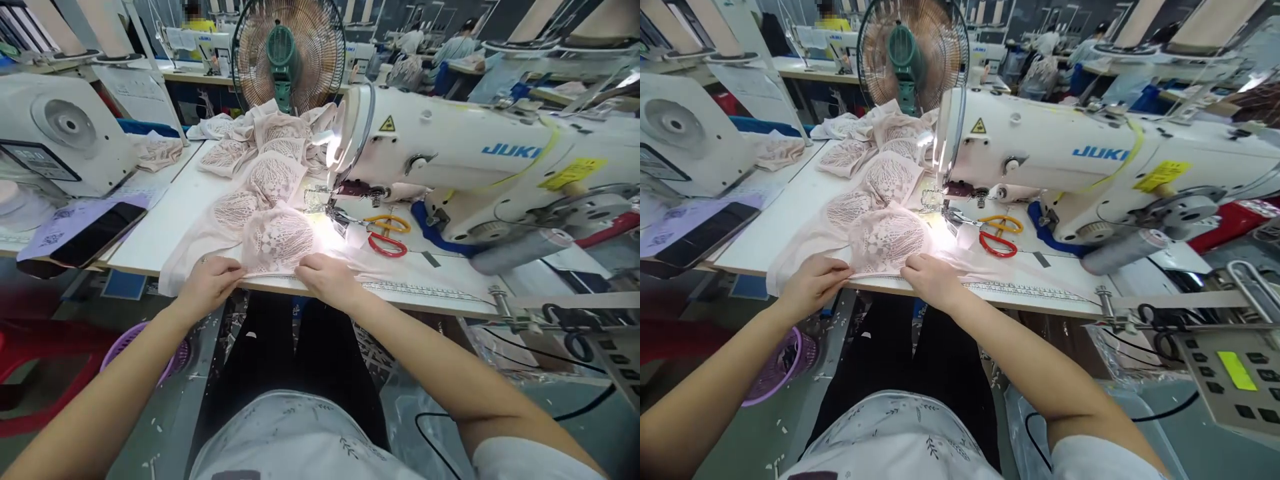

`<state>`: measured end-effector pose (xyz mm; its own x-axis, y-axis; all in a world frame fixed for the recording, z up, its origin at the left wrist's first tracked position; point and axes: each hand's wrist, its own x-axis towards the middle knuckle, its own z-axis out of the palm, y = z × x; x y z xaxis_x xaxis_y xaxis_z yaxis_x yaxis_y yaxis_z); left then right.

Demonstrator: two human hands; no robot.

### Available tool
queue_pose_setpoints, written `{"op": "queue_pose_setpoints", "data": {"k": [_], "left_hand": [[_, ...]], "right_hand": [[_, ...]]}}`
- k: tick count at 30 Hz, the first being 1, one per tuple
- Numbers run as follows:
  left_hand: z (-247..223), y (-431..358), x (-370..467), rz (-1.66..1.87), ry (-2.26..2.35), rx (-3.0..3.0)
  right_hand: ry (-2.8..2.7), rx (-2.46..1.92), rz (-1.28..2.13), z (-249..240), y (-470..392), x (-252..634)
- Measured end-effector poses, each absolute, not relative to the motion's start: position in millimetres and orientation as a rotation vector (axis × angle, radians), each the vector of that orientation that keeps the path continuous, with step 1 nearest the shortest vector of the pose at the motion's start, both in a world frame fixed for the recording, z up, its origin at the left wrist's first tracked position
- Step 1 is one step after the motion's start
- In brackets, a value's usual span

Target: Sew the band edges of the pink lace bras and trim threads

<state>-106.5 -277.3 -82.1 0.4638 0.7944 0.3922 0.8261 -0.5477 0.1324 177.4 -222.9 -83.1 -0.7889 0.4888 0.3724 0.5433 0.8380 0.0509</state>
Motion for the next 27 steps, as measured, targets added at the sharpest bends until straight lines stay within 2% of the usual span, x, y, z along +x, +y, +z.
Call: {"op": "queue_pose_setpoints", "data": {"k": [9, 16, 23, 27], "left_hand": [[-96.1, -308.7, -104.8, -1.085, -1.445, -2.281], [-104.3, -298.4, -102.2, -0.949, -1.224, -2.35], [-98.6, -295.7, -107.7, -0.9, -1.234, -2.362], [-92.2, -285.5, -113.3, -0.838, -1.402, -2.405]], "right_hand": [[-2.616, -0.694, -0.164, -81.3, -228.8, 181.9], [-2.599, -0.72, -0.021, -79.2, -226.7, 177.1], [-2.553, -0.705, 0.105, -79.4, -221.5, 176.3], [-2.603, -0.771, 0.249, -75.5, -208.8, 174.4]]}}
